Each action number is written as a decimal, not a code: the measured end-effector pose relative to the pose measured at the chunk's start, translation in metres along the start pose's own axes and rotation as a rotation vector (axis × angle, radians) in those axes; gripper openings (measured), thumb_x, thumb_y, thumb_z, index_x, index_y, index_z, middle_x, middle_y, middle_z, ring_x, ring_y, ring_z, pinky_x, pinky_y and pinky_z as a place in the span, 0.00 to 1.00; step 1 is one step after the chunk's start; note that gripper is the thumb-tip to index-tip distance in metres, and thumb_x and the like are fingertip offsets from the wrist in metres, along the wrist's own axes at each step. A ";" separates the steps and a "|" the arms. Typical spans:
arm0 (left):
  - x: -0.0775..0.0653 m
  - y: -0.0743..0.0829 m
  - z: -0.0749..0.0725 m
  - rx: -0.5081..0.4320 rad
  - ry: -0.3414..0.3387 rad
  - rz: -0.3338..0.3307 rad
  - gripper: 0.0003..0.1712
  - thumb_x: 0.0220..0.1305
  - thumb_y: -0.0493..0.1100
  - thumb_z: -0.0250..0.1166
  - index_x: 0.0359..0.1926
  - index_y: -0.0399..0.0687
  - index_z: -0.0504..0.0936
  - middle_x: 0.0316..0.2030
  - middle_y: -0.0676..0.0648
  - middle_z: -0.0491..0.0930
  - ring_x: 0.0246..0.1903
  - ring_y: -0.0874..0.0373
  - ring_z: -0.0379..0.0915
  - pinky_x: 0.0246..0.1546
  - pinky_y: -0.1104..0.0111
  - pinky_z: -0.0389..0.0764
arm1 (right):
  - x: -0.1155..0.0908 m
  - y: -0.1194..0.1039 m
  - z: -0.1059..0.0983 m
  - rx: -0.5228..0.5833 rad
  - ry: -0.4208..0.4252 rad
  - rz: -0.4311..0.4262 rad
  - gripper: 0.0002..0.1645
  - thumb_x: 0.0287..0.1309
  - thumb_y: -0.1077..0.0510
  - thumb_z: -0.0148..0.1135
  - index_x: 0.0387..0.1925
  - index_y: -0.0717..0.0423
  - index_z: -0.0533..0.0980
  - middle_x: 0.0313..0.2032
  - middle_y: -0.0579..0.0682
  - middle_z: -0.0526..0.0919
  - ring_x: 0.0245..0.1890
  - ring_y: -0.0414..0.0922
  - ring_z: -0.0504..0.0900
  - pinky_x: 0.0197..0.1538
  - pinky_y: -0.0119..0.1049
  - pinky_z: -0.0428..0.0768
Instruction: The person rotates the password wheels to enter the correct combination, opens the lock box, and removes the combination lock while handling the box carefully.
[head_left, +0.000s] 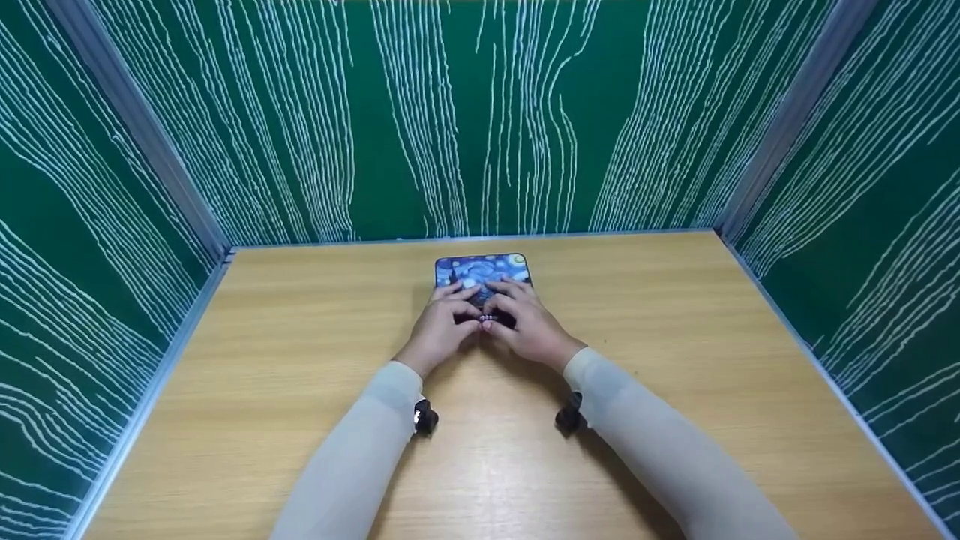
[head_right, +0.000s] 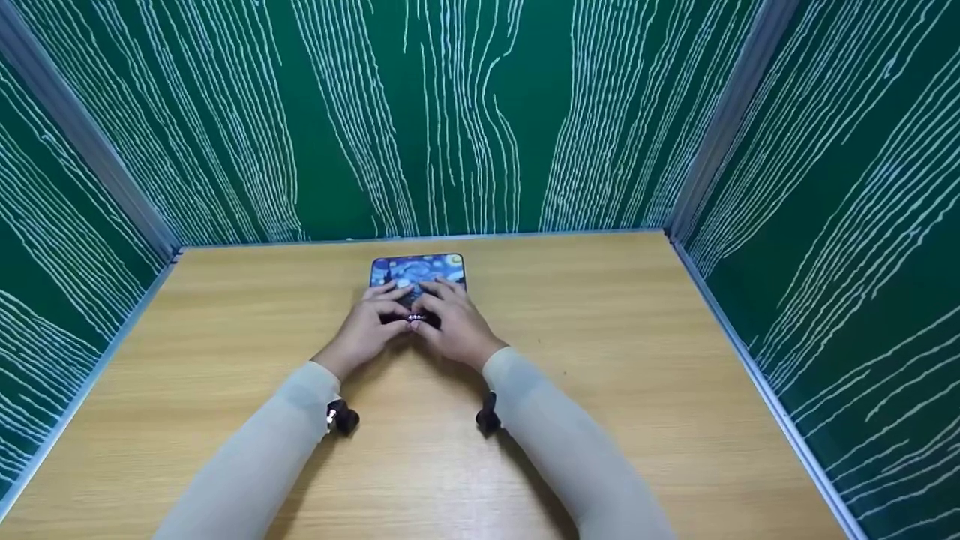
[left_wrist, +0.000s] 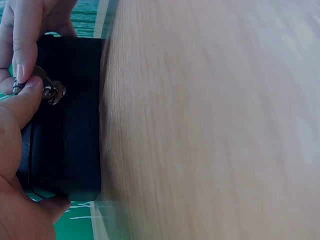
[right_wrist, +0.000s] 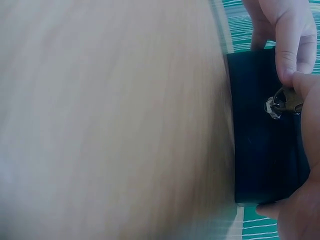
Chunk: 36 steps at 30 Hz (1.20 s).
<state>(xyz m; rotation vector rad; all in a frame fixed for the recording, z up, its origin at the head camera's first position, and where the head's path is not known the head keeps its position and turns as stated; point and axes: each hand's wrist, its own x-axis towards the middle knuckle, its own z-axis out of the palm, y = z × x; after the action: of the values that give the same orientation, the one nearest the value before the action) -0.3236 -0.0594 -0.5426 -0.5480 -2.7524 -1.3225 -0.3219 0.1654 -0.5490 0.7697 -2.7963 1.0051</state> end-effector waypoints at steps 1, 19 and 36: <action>0.000 0.000 0.000 -0.001 -0.001 -0.003 0.08 0.76 0.42 0.77 0.51 0.51 0.97 0.82 0.59 0.76 0.89 0.50 0.58 0.92 0.50 0.57 | 0.000 0.000 0.000 -0.001 -0.002 0.003 0.11 0.83 0.42 0.67 0.57 0.38 0.84 0.89 0.44 0.65 0.93 0.60 0.51 0.89 0.72 0.55; -0.001 -0.001 0.000 -0.008 0.009 0.010 0.07 0.75 0.40 0.77 0.50 0.48 0.97 0.82 0.58 0.76 0.89 0.50 0.58 0.91 0.51 0.58 | -0.001 0.000 0.000 -0.019 -0.001 -0.022 0.15 0.82 0.41 0.67 0.59 0.41 0.82 0.88 0.46 0.67 0.92 0.59 0.53 0.90 0.70 0.57; -0.001 -0.001 0.001 -0.017 0.020 0.015 0.06 0.73 0.42 0.79 0.48 0.49 0.97 0.81 0.58 0.77 0.89 0.49 0.58 0.92 0.50 0.57 | 0.000 0.001 0.001 -0.023 0.008 -0.032 0.12 0.83 0.43 0.66 0.57 0.41 0.83 0.88 0.47 0.67 0.92 0.60 0.53 0.90 0.71 0.56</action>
<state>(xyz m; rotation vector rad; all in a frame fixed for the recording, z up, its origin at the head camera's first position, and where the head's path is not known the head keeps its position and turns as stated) -0.3234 -0.0597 -0.5440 -0.5525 -2.7182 -1.3421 -0.3220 0.1656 -0.5500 0.8037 -2.7741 0.9671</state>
